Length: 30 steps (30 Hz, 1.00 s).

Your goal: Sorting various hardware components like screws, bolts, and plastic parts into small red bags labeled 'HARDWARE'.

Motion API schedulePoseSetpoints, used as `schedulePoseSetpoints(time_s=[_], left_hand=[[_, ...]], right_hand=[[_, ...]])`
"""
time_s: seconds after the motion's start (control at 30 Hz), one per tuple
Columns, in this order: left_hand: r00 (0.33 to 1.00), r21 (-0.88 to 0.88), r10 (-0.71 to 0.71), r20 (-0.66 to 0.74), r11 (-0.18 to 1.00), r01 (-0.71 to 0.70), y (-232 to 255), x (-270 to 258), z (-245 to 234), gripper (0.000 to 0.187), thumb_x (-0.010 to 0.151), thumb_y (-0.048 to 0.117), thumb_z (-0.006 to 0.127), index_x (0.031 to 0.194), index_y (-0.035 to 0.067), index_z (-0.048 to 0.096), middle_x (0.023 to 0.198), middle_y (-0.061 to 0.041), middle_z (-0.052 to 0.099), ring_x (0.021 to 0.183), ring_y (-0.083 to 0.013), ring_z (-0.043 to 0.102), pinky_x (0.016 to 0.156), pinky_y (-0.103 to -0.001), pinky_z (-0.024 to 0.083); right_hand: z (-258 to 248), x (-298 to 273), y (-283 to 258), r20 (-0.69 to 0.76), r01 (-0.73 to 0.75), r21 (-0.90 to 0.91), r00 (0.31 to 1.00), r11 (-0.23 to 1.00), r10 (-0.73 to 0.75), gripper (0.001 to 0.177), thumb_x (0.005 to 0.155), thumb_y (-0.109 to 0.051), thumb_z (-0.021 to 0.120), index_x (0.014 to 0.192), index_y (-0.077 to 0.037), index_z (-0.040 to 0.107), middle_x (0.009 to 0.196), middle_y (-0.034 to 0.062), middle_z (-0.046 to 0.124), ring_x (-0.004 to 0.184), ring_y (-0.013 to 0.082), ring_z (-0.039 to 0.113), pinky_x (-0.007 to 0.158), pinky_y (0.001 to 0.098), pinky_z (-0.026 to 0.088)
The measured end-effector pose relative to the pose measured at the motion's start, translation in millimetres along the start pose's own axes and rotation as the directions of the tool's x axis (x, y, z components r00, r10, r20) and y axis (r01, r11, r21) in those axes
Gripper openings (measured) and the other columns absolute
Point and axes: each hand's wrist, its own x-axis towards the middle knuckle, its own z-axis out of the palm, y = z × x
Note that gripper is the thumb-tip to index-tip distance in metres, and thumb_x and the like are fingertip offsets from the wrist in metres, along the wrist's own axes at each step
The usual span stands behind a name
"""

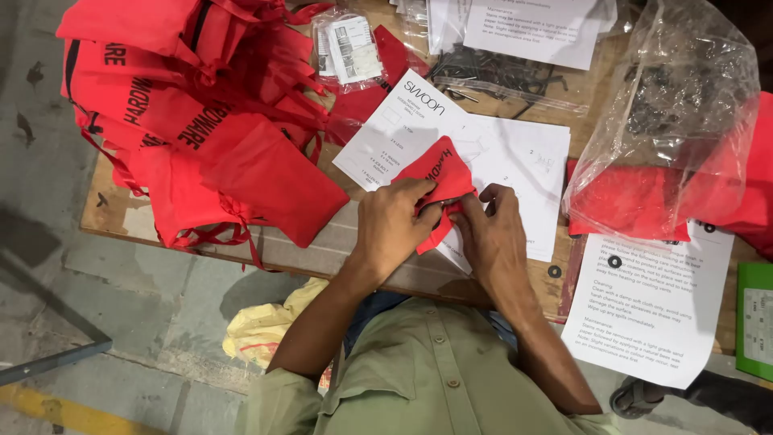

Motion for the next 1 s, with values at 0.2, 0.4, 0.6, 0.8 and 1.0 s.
schedulePoseSetpoints(time_s=[0.2, 0.4, 0.6, 0.8, 1.0], left_hand=[[1.0, 0.093, -0.01, 0.012, 0.996, 0.008, 5.8, 1.3, -0.3, 0.032, 0.083, 0.019, 0.074, 0.111, 0.006, 0.075, 0.096, -0.014, 0.075, 0.077, -0.0335, 0.072, 0.069, -0.045, 0.057], [0.998, 0.155, -0.007, 0.065, 0.988, -0.003, 5.4, 2.7, 4.8, 0.03, 0.084, 0.017, 0.074, 0.112, 0.006, 0.074, 0.097, -0.015, 0.073, 0.079, -0.0368, 0.071, 0.07, -0.048, 0.056], [0.978, 0.324, 0.206, -0.026, 0.927, -0.186, 2.6, -7.2, 19.1, 0.041, 0.081, 0.01, 0.072, 0.122, 0.005, 0.069, 0.12, -0.014, 0.067, 0.1, -0.034, 0.065, 0.079, -0.046, 0.056], [0.982, 0.338, 0.181, 0.061, 0.922, -0.191, -11.8, -18.0, 49.0, 0.052, 0.081, 0.002, 0.074, 0.132, 0.007, 0.067, 0.128, -0.011, 0.059, 0.111, -0.0333, 0.061, 0.082, -0.045, 0.057], [0.986, 0.249, 0.15, 0.078, 0.954, -0.165, -27.9, -10.6, 58.7, 0.059, 0.072, -0.002, 0.075, 0.13, 0.005, 0.067, 0.127, -0.014, 0.058, 0.116, -0.0364, 0.06, 0.084, -0.046, 0.057]], right_hand=[[-13.0, 6.2, 5.9, 0.059, 0.025, -0.017, 0.998, 1.0, -0.024, 0.02, 0.09, -0.011, 0.078, 0.105, -0.001, 0.069, 0.097, 0.0162, 0.057, 0.089, 0.0344, 0.057, 0.073, 0.0467, 0.049], [-6.7, -3.9, 13.0, 0.073, -0.075, 0.045, 0.995, 0.996, 0.072, 0.022, 0.087, -0.017, 0.081, 0.098, -0.002, 0.069, 0.097, 0.0148, 0.059, 0.088, 0.0325, 0.059, 0.074, 0.046, 0.049], [-6.9, -13.4, 22.1, 0.26, -0.131, 0.404, 0.965, 0.905, 0.023, 0.027, 0.085, -0.019, 0.083, 0.094, 0.0, 0.066, 0.116, 0.0184, 0.05, 0.1, 0.0316, 0.059, 0.084, 0.0415, 0.052], [-16.5, -15.0, 7.3, 0.135, -0.172, 0.382, 0.982, 0.908, 0.13, 0.03, 0.09, -0.014, 0.076, 0.117, -0.004, 0.068, 0.121, 0.0169, 0.052, 0.108, 0.0333, 0.059, 0.087, 0.0419, 0.053], [-24.0, -37.5, 9.0, 0.108, -0.065, 0.373, 0.994, 0.926, 0.026, 0.027, 0.091, -0.006, 0.074, 0.118, -0.003, 0.07, 0.116, 0.0142, 0.064, 0.106, 0.0324, 0.064, 0.087, 0.0406, 0.054]])
